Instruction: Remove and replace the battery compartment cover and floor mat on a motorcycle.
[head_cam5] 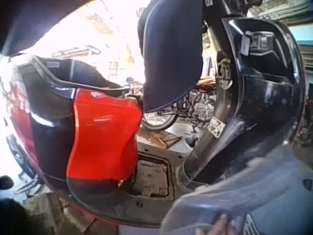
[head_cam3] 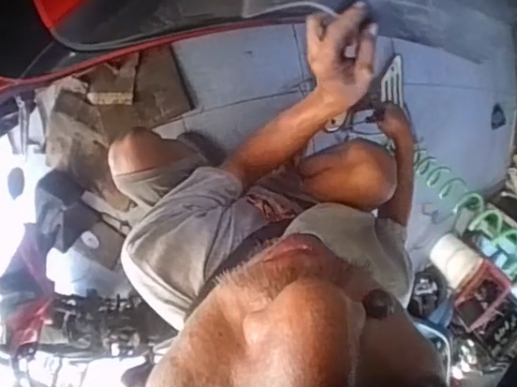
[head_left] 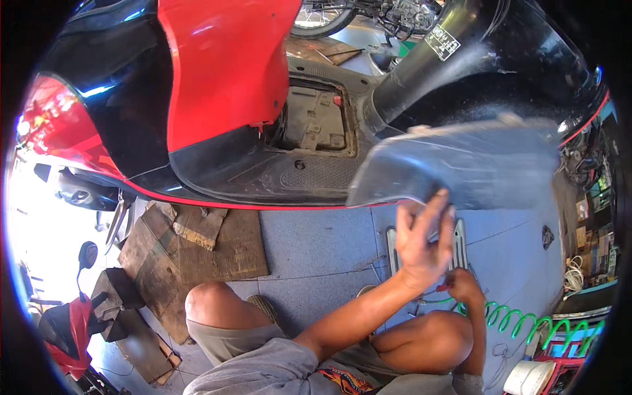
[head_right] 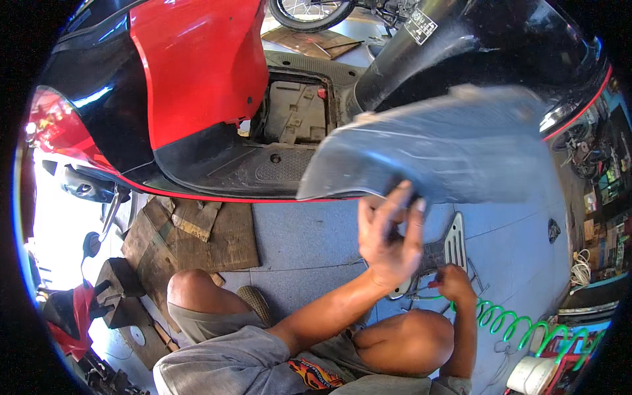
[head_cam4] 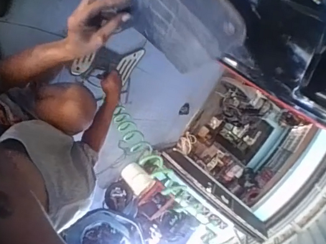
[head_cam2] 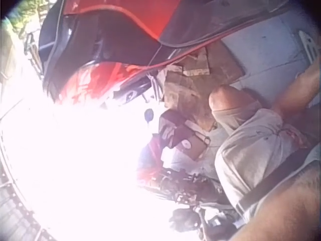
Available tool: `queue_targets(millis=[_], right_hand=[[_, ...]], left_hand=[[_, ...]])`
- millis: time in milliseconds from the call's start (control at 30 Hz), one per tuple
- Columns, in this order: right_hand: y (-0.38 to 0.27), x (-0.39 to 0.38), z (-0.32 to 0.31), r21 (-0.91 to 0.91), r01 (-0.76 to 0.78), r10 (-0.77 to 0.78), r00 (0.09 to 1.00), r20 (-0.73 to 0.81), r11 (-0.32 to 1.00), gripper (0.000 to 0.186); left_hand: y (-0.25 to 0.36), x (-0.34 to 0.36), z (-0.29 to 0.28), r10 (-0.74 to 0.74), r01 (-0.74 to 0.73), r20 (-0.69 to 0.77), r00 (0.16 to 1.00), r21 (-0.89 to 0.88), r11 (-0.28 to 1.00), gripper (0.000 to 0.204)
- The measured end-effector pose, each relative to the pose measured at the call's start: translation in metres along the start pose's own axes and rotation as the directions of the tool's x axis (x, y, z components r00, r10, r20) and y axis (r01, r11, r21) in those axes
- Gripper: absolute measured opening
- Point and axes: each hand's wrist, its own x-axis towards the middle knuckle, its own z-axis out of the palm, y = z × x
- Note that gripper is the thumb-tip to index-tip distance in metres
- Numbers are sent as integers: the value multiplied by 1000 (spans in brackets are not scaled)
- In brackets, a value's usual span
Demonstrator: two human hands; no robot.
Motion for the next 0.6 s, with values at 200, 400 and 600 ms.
queue_targets(millis=[200, 400, 600], right_hand=[[-23, 59, -1, -282, 88, -50, 989, 139, 955, 26], [-50, 97, 22, -251, 210, -198, 978, 73, 945, 40], [-126, 64, -40, 170, 270, -249, 959, -135, 948, 41]], left_hand=[[-21, 17, -11, -147, 149, -142, 979, 3, 989, 37], [-57, 40, -28, -281, 284, -278, 918, -30, 958, 32], [-66, 42, -34, -313, 318, -294, 903, -33, 948, 32]])
